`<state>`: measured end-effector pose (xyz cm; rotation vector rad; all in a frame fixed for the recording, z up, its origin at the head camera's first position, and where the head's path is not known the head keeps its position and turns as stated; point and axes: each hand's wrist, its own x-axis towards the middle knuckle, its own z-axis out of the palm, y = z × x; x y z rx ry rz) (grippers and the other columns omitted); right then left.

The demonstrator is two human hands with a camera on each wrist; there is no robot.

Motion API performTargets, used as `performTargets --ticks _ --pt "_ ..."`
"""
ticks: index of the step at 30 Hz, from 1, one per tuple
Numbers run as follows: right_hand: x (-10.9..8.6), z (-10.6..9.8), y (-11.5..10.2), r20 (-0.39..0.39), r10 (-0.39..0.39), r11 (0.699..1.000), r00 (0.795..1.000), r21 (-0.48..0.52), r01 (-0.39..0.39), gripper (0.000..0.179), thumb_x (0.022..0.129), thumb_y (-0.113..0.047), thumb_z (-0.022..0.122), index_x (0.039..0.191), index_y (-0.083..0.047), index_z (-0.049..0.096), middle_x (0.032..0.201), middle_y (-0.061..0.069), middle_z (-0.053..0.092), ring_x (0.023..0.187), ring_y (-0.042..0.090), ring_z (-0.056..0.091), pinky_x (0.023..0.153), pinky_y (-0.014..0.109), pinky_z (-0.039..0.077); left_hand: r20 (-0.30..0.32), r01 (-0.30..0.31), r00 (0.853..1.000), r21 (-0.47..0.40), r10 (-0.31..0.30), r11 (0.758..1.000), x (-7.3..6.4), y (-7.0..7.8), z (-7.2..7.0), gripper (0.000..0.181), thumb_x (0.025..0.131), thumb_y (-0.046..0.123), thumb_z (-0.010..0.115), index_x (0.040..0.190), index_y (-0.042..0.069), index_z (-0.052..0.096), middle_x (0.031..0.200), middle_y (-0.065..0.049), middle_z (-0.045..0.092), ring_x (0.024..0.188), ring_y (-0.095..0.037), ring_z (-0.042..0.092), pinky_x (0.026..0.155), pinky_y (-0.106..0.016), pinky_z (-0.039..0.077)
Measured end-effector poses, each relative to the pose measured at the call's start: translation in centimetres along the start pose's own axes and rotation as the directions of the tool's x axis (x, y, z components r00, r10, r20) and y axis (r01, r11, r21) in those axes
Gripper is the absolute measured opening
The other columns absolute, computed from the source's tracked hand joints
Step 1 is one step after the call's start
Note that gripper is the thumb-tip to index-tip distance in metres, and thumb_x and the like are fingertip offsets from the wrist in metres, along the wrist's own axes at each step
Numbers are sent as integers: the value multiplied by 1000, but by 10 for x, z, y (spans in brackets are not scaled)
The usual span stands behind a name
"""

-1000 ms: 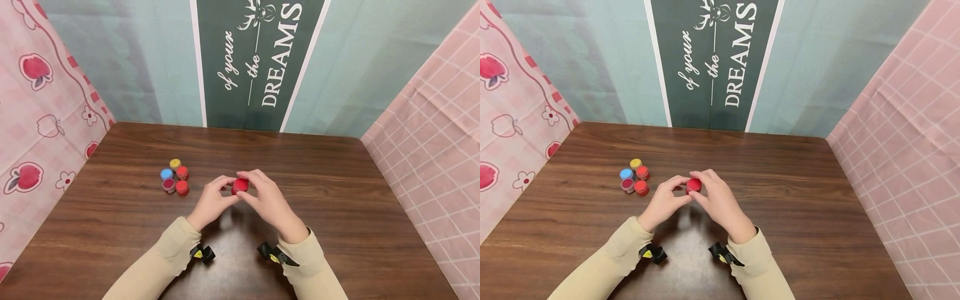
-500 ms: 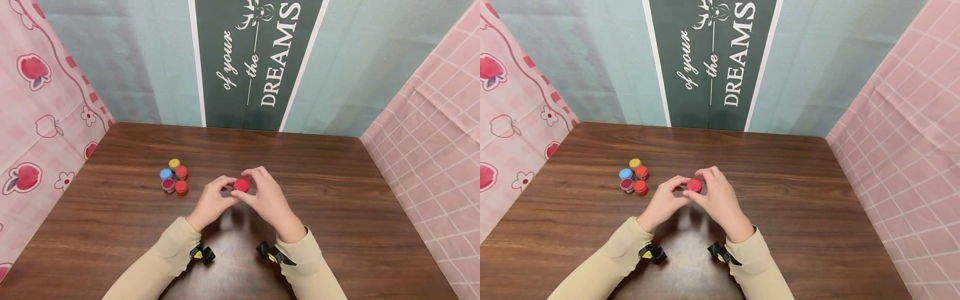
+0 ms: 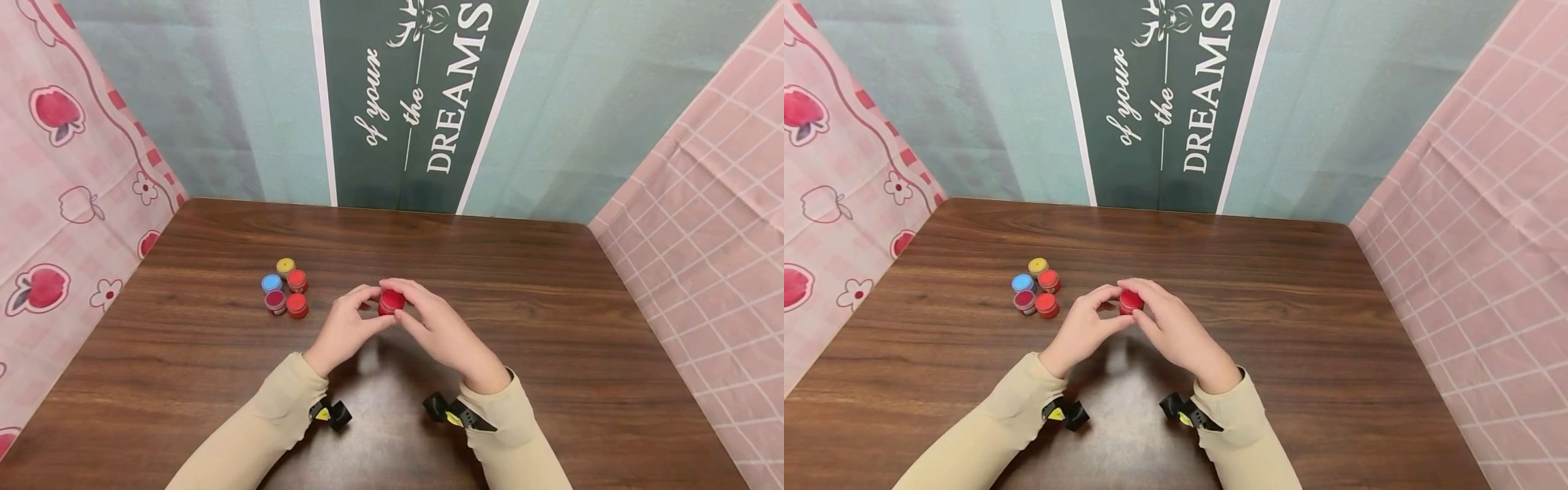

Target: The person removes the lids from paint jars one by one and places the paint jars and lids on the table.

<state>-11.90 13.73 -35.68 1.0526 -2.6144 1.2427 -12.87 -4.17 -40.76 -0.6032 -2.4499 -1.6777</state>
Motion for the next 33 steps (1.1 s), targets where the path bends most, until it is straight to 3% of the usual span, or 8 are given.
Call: performTargets --ticks 3,8,11,17,21,24,28,33 --pt "1 2 -1 -51 40 999 998 -33 -42 52 82 -14 71 129 -4 51 133 7 49 120 18 48 97 37 41 0 7 1000 -10 -7 1000 0 0 0 37 76 15 78 109 7 66 99 1 63 93 -14 58 82 -37 49" --pt "2 10 -1 -193 161 964 968 -177 -196 49 71 -31 81 107 -7 59 103 3 55 84 14 53 73 31 47 10 17 1000 -38 -17 999 -1 1 0 33 77 12 77 108 7 67 97 -1 63 93 -20 57 77 -38 50" --pt "3 12 -2 -222 176 953 959 -206 -222 41 72 -29 81 101 -7 62 95 2 55 76 13 51 66 29 45 8 12 1000 -45 -11 999 0 1 1 32 76 13 77 106 8 68 96 0 63 92 -17 57 78 -40 49" --pt "2 7 -1 -152 127 986 980 -93 -142 45 78 -13 76 119 -4 61 104 4 58 90 14 58 79 32 51 -5 12 1000 -22 -12 1000 1 1 1 33 75 13 78 106 8 67 95 2 63 91 -12 57 81 -42 49" --pt "0 2 1 -47 65 998 997 -7 -65 48 82 -2 68 128 -1 53 119 9 58 104 18 58 89 38 47 -1 6 1000 -12 -6 1000 1 -1 0 36 75 16 78 108 9 66 98 4 63 91 -10 57 82 -39 49" --pt "0 -1 1 -7 47 998 999 33 -47 49 85 -4 67 130 -1 50 130 12 53 113 19 54 92 42 45 4 -1 1000 -8 1 1000 2 -1 -1 37 75 18 79 109 9 66 100 4 63 92 -10 58 83 -36 48" --pt "1 5 0 -96 119 992 988 -24 -121 55 78 -19 76 126 -3 53 126 10 53 110 19 53 89 40 46 3 10 1000 -5 -10 1000 1 0 -1 36 76 16 78 109 7 66 98 1 63 93 -16 58 80 -36 49" --pt "3 14 -3 -236 190 961 953 -152 -229 47 70 -26 82 107 -5 62 99 3 54 82 15 53 69 31 47 6 18 1000 -26 -18 999 0 1 0 32 75 13 78 105 7 68 95 1 63 92 -18 57 78 -38 50"
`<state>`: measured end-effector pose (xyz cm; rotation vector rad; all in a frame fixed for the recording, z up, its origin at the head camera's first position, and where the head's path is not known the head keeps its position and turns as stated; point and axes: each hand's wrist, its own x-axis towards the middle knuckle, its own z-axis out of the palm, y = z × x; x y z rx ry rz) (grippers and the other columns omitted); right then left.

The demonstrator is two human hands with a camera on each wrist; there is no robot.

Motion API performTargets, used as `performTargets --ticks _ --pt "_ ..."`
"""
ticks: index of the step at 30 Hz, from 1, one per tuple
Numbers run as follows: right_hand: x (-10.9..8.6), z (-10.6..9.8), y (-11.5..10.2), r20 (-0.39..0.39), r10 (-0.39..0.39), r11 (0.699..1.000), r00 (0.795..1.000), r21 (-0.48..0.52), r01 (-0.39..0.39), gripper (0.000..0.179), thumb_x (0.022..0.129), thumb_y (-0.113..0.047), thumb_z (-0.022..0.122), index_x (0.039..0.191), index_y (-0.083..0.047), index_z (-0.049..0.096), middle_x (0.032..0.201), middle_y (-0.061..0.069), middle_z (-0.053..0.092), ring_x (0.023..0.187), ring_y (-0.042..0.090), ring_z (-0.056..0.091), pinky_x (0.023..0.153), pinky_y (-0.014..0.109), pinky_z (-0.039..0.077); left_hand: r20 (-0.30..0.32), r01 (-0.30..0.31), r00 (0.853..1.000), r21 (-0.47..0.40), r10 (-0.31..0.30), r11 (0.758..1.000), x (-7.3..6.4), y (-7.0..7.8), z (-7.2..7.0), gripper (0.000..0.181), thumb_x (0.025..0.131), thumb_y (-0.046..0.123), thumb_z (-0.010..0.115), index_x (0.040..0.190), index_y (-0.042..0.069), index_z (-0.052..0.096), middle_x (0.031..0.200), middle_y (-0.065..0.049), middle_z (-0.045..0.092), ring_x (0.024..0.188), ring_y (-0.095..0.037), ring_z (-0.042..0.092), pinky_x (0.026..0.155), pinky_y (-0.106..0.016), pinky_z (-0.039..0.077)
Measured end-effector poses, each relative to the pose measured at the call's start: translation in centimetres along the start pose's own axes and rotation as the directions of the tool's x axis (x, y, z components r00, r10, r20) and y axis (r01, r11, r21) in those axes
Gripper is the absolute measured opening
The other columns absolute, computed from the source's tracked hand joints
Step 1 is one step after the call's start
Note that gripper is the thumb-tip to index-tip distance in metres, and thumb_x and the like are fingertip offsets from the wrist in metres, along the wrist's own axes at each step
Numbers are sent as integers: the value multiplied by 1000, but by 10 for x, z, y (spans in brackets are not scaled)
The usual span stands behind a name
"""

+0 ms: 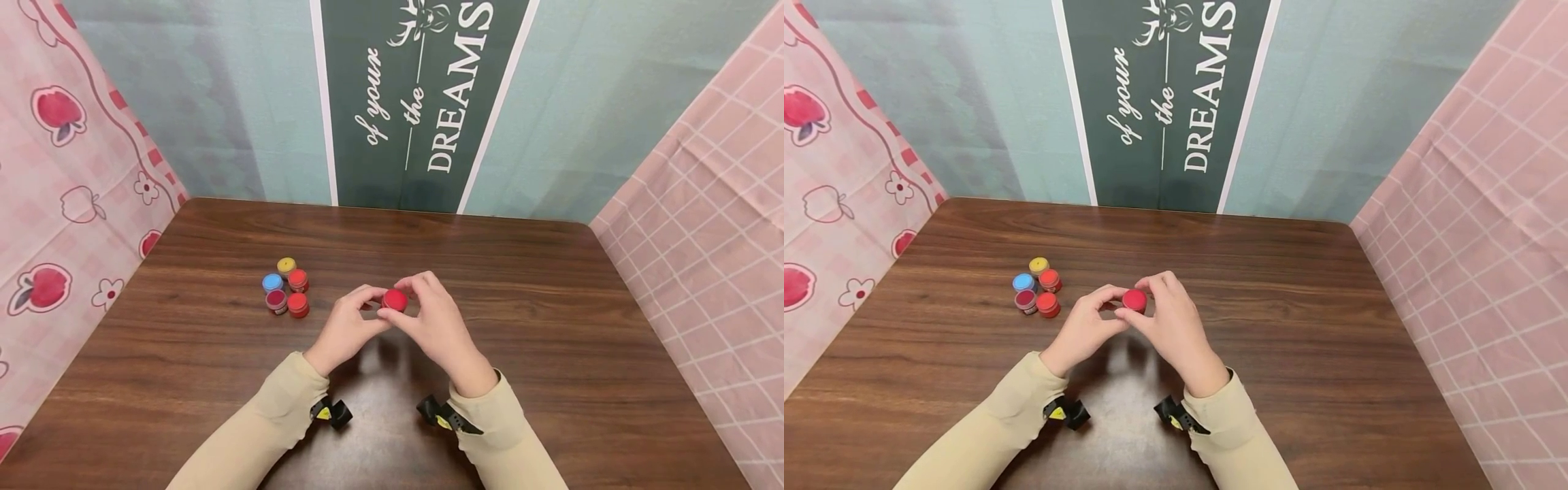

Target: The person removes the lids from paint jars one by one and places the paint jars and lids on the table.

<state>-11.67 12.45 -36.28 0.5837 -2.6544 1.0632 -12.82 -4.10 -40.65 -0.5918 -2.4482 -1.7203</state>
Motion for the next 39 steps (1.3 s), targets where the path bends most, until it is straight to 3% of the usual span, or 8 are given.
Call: performTargets --ticks 4,12,15,19,22,32,36,39 --pt "0 -2 0 9 -43 999 999 4 43 40 73 -18 80 108 -3 66 99 4 56 82 16 57 71 31 51 2 7 1000 5 -7 1000 1 0 0 32 74 12 78 104 7 68 94 1 63 91 -14 57 81 -42 49" --pt "1 -14 5 172 -154 977 973 171 125 38 81 -5 71 117 -4 61 119 5 58 108 16 56 91 34 46 0 -14 1000 39 14 999 1 -1 -1 38 74 18 80 108 9 66 97 3 63 91 -11 58 83 -38 48" --pt "1 -14 6 147 -125 984 981 146 104 43 78 -12 75 118 -5 60 118 4 58 108 16 55 91 35 45 0 -17 1000 32 17 999 1 -2 -1 36 75 18 79 108 9 66 97 3 63 92 -11 58 82 -39 48" --pt "2 -8 3 62 -49 998 997 50 46 45 73 -23 81 110 -5 63 106 1 57 93 15 57 80 32 49 2 -14 1000 13 14 1000 0 -2 0 33 76 14 78 106 8 67 95 2 63 93 -13 57 80 -40 49" --pt "1 -5 2 30 -33 999 999 28 32 37 73 -20 81 104 -6 66 97 1 56 84 14 57 75 31 50 5 -10 1000 8 9 1000 0 -1 0 32 75 14 79 105 9 68 94 2 63 92 -13 58 80 -40 48" --pt "2 -16 8 151 -178 980 972 121 160 35 79 -7 73 113 -4 64 113 5 60 102 16 58 87 33 48 19 -15 1000 41 14 999 1 0 0 37 74 18 80 108 9 67 97 4 63 91 -10 58 83 -38 48" --pt "1 -20 10 175 -204 968 963 180 173 38 79 -5 73 115 -5 62 116 5 59 108 16 56 90 35 47 39 -24 999 38 23 999 1 0 0 37 75 20 79 108 9 66 98 4 63 91 -9 58 85 -37 47" --pt "1 -17 9 153 -183 978 971 133 163 43 78 -14 76 117 -4 60 119 5 57 107 16 55 90 34 47 38 -26 999 30 24 999 0 0 1 35 75 16 78 107 7 66 98 2 63 92 -12 58 84 -39 47"
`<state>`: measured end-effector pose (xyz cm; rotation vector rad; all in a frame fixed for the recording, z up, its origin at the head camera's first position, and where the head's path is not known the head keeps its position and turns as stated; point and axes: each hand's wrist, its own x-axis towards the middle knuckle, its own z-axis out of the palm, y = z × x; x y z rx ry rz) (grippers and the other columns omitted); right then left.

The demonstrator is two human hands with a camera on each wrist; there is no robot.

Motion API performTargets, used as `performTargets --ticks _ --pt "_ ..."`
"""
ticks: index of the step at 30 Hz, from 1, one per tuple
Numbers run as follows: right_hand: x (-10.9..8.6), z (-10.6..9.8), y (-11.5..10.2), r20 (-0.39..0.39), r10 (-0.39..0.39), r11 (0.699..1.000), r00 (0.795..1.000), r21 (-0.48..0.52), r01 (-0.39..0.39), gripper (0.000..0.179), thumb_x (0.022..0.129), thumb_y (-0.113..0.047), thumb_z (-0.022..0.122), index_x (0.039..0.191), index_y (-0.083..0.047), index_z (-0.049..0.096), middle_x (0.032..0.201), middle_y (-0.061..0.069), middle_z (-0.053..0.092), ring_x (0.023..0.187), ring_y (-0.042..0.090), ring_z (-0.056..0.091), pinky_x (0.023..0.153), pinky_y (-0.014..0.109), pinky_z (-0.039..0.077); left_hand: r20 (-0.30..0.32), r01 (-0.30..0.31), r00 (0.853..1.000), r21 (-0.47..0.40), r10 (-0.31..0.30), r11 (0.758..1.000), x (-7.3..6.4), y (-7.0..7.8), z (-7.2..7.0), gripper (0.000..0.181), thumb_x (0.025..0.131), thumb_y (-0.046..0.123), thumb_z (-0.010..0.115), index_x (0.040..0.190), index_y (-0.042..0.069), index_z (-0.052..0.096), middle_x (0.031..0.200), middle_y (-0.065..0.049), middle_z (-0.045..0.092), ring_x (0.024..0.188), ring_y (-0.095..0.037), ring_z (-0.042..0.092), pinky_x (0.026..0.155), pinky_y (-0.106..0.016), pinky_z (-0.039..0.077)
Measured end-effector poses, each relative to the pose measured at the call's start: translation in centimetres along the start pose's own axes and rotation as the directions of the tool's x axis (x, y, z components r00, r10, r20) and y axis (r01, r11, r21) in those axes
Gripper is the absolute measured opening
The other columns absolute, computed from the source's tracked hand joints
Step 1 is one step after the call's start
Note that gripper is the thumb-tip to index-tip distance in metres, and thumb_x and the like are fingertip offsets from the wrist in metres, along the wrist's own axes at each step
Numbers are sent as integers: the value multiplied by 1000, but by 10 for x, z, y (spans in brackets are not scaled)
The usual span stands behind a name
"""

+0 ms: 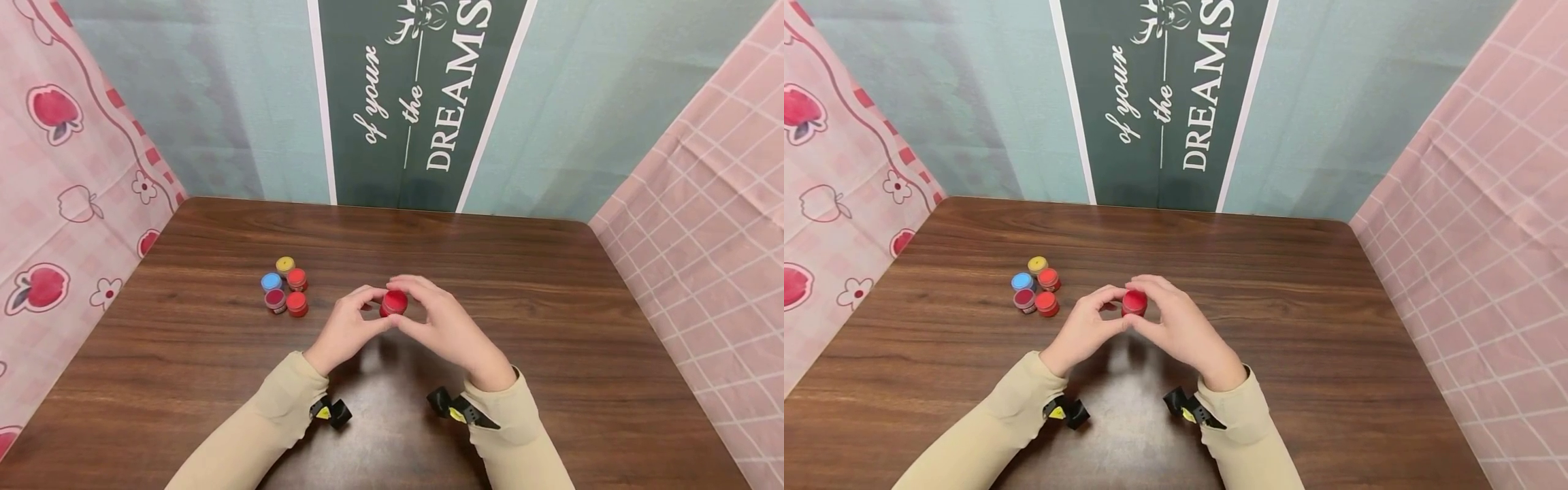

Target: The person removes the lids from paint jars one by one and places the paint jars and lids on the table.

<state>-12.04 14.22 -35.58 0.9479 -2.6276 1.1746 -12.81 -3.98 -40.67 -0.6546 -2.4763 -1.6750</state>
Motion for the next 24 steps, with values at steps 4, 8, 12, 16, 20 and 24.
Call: performTargets --ticks 4,8,12,16,20,24 --pt "2 9 -2 -66 74 988 995 -129 -82 47 74 -30 80 111 -7 62 106 1 55 91 13 55 79 29 48 -7 8 1000 -15 -8 1000 -1 -1 1 31 76 11 77 105 6 67 98 -1 63 93 -15 58 82 -41 48" --pt "3 13 -4 -110 109 975 988 -180 -128 39 72 -26 81 104 -7 67 94 0 53 78 12 53 68 28 48 -4 29 1000 -23 -29 999 -1 -1 3 30 76 11 76 104 7 67 97 0 63 93 -15 57 82 -43 48" --pt "2 12 -4 -93 62 984 994 -161 -76 39 75 -15 79 110 -4 66 101 3 59 84 15 58 74 29 50 -18 49 999 -21 -49 999 -1 -3 4 31 75 12 77 105 8 67 96 1 63 92 -14 57 81 -40 48" --pt "1 8 -2 -23 14 996 1000 -86 -16 38 78 -7 74 115 -4 64 111 5 61 99 16 59 84 31 49 -21 52 998 -20 -53 998 -1 -5 4 35 75 14 78 108 7 66 97 1 63 92 -14 57 81 -39 48" --pt "1 7 0 28 -8 999 1000 -36 9 39 80 -4 71 118 -5 62 118 6 60 109 17 57 90 33 46 -17 43 999 -28 -44 999 -1 -6 3 37 76 15 78 110 7 65 96 1 63 93 -14 57 83 -39 48" --pt "2 8 0 7 -3 1000 1000 -13 4 36 80 -8 73 115 -5 63 124 6 58 113 17 55 93 35 45 -17 58 998 -31 -58 998 -1 -6 3 36 77 13 76 111 7 65 98 -1 63 94 -15 57 83 -40 49"
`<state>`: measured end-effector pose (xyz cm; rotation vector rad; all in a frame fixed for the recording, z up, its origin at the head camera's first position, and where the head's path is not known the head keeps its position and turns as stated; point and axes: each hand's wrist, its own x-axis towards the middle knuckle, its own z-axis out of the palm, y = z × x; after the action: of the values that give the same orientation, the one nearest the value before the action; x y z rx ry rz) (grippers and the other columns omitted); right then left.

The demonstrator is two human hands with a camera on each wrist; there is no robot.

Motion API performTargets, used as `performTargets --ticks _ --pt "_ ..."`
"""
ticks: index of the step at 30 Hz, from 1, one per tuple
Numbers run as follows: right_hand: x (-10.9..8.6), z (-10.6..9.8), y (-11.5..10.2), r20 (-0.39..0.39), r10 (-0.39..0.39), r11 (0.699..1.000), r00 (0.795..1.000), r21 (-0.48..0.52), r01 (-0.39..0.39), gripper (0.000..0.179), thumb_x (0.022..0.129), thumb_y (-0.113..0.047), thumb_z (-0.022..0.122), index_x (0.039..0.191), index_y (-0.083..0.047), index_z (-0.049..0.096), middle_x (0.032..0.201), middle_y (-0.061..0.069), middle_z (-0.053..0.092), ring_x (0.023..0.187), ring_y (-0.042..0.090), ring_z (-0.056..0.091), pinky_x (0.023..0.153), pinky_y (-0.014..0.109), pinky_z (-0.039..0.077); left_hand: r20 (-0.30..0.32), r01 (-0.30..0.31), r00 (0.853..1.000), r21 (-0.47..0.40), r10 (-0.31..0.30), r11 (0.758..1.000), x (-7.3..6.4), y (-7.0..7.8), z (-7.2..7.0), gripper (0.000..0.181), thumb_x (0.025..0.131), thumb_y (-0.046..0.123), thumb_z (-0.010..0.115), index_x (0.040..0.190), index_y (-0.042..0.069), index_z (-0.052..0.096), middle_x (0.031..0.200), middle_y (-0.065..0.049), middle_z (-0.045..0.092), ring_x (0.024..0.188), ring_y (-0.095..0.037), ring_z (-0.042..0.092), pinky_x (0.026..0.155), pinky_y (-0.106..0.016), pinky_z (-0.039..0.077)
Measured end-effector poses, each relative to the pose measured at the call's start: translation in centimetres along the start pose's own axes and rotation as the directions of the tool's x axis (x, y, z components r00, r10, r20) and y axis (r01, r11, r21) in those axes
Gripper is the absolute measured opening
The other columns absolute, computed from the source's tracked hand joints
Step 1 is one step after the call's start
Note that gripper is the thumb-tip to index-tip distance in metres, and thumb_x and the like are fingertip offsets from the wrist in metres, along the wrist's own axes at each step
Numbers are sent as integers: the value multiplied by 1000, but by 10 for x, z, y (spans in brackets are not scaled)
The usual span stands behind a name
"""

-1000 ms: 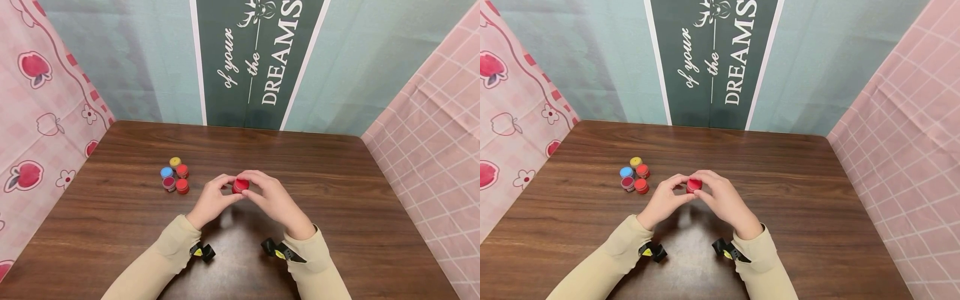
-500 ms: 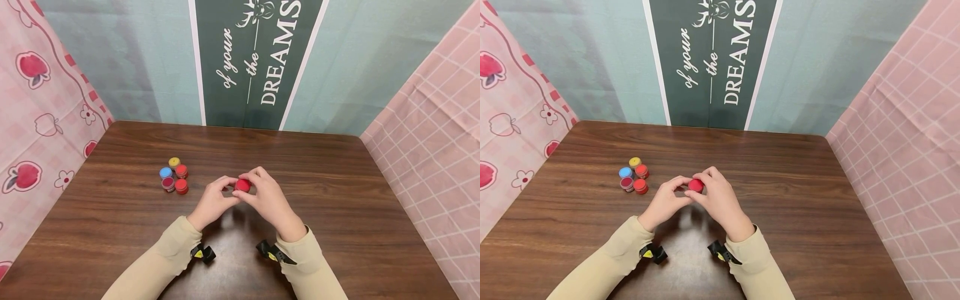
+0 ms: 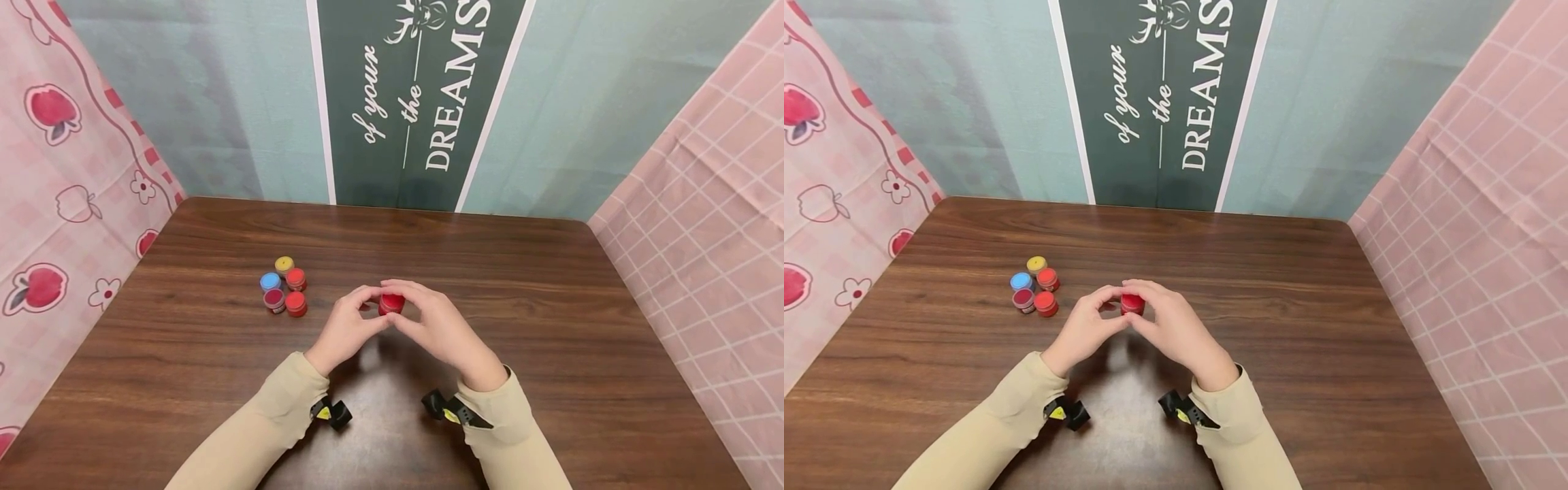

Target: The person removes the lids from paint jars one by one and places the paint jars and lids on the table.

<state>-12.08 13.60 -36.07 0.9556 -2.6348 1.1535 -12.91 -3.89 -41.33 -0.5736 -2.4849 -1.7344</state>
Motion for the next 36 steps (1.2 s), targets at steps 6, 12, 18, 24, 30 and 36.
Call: performTargets --ticks 6,12,18,24,30,36 --pt "1 7 1 -107 88 992 990 -83 -97 43 75 -28 79 107 -7 63 114 3 57 102 17 56 85 33 47 0 12 1000 -16 -12 1000 -1 -1 1 33 78 10 75 109 5 65 102 -4 64 95 -18 57 80 -37 50" --pt "1 11 2 -136 188 961 973 -178 -211 38 73 -31 80 98 -9 62 91 -1 53 77 13 54 69 28 49 -3 4 1000 -35 -4 999 0 0 2 32 76 10 76 106 6 66 100 -3 64 93 -16 57 76 -34 51" --pt "2 7 1 -84 123 978 989 -159 -135 37 75 -20 79 107 -5 67 95 2 56 79 17 57 70 29 50 6 1 1000 -22 -1 1000 1 -1 2 33 76 11 77 107 5 66 100 -4 63 94 -17 57 84 -44 48" --pt "1 -1 3 25 37 996 999 -85 -35 41 79 -11 74 118 -3 62 112 5 61 99 17 59 83 31 49 14 1 1000 17 -1 1000 2 -1 0 38 76 14 77 111 6 65 99 -1 63 94 -16 57 85 -43 48" --pt "0 -3 4 56 35 999 998 10 -35 35 80 -11 73 112 -4 59 123 10 58 110 19 57 91 36 46 23 -16 1000 24 16 1000 1 -1 -2 39 76 15 77 112 6 64 100 -2 63 96 -16 57 85 -41 47" --pt "4 9 1 -58 176 980 983 -82 -181 46 75 -32 79 101 -7 50 106 5 55 87 17 55 74 32 47 27 -7 1000 -5 7 1000 1 0 -1 35 77 9 75 110 3 65 103 -5 64 97 -19 57 83 -42 48"
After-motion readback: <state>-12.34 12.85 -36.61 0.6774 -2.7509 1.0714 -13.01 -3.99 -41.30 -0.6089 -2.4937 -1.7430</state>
